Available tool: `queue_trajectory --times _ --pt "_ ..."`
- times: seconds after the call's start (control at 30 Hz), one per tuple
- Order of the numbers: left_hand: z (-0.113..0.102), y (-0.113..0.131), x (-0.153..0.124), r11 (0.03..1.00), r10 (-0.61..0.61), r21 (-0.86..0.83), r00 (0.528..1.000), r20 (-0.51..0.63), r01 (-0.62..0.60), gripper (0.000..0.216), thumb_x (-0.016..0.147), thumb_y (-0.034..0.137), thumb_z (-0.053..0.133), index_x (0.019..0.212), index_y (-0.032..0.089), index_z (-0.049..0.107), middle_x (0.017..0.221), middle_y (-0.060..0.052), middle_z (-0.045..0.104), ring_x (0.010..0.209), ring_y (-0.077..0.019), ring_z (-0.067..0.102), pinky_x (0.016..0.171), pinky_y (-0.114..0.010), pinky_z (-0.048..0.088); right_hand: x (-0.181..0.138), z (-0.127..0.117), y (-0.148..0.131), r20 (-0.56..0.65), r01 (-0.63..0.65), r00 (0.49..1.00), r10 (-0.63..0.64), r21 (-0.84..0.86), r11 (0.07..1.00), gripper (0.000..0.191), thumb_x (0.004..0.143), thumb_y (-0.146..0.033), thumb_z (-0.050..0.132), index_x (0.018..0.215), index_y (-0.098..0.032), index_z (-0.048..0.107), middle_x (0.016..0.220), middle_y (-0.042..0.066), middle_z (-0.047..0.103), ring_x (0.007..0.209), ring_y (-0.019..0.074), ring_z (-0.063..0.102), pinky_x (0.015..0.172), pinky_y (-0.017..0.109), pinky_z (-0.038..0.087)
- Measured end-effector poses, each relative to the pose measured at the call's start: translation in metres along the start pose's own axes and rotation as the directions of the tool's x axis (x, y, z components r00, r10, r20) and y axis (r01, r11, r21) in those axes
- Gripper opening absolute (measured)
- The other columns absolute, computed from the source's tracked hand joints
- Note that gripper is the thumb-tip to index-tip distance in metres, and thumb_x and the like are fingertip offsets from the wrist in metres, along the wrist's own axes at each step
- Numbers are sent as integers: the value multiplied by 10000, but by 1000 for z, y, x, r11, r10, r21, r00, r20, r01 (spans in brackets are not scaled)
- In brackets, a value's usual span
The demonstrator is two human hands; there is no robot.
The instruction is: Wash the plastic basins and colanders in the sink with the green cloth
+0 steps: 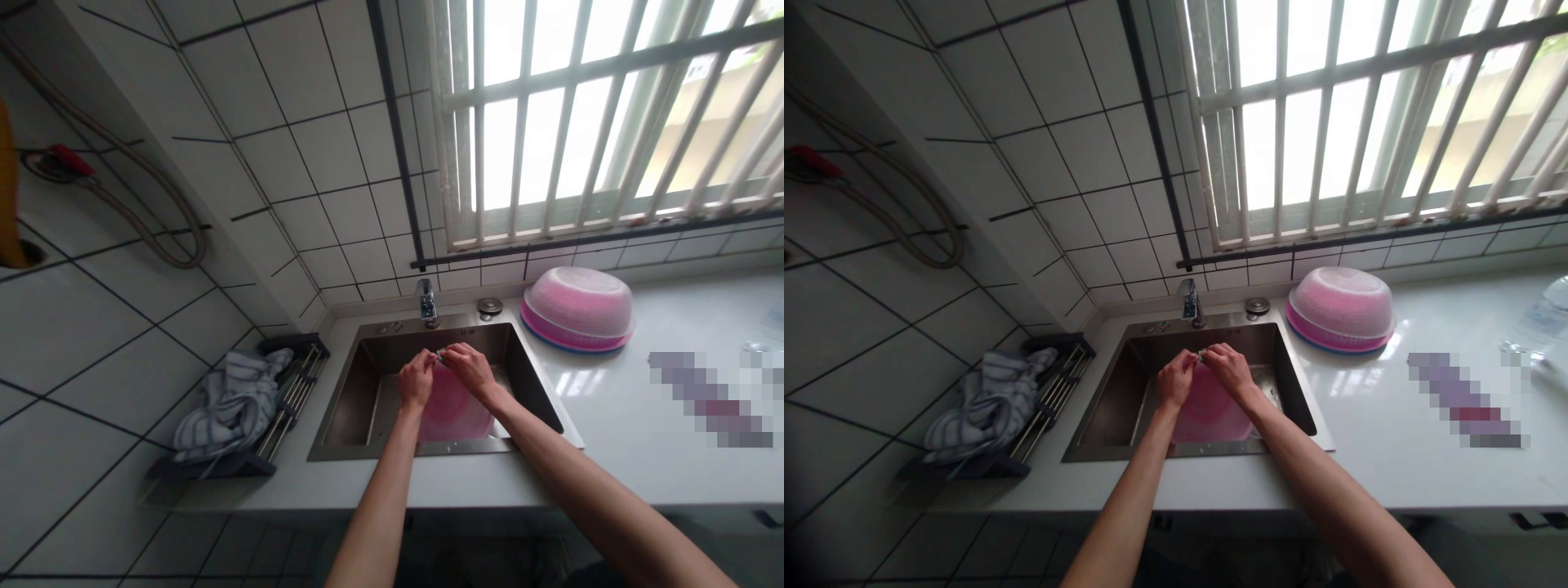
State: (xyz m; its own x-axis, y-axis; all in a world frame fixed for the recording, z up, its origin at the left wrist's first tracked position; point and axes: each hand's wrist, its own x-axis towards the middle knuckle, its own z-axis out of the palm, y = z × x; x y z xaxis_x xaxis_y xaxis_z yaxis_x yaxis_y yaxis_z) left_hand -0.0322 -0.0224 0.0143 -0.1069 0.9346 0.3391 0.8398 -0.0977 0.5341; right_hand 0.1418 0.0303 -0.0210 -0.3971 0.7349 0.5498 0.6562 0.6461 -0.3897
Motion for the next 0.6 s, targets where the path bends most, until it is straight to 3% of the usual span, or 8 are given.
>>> queue_trajectory --times 0.23,0.4,0.5,0.6 --pt "-3 -10 3 997 -65 -54 992 -105 59 159 984 212 614 1059 311 713 1107 10 802 1030 -180 743 835 -243 498 2 -11 11 -6 -120 993 120 6 993 175 1039 -225 602 1054 -255 774 1075 45 773 982 186 707 856 256 531" --pt "4 -5 4 994 109 -13 994 -10 -109 148 980 185 597 964 274 716 1011 -17 771 1017 -176 710 904 -248 487 0 -8 0 34 -19 999 19 3 1000 157 1020 -218 630 1089 -264 763 1105 55 764 1045 203 689 860 266 536" --pt "9 -6 3 992 104 -73 995 3 -103 141 998 207 585 953 267 704 1006 -11 770 977 -160 716 855 -232 491 2 -3 -7 43 28 999 -28 -1 1000 155 1019 -221 634 1111 -264 751 1115 60 759 1063 208 677 843 263 534" --pt "11 -14 5 979 35 -198 994 -104 -55 113 972 187 609 982 264 691 1011 1 777 955 -158 731 826 -232 508 4 -5 0 7 -42 999 42 4 999 163 1019 -211 624 1128 -256 736 1126 63 757 1058 209 682 837 266 525"
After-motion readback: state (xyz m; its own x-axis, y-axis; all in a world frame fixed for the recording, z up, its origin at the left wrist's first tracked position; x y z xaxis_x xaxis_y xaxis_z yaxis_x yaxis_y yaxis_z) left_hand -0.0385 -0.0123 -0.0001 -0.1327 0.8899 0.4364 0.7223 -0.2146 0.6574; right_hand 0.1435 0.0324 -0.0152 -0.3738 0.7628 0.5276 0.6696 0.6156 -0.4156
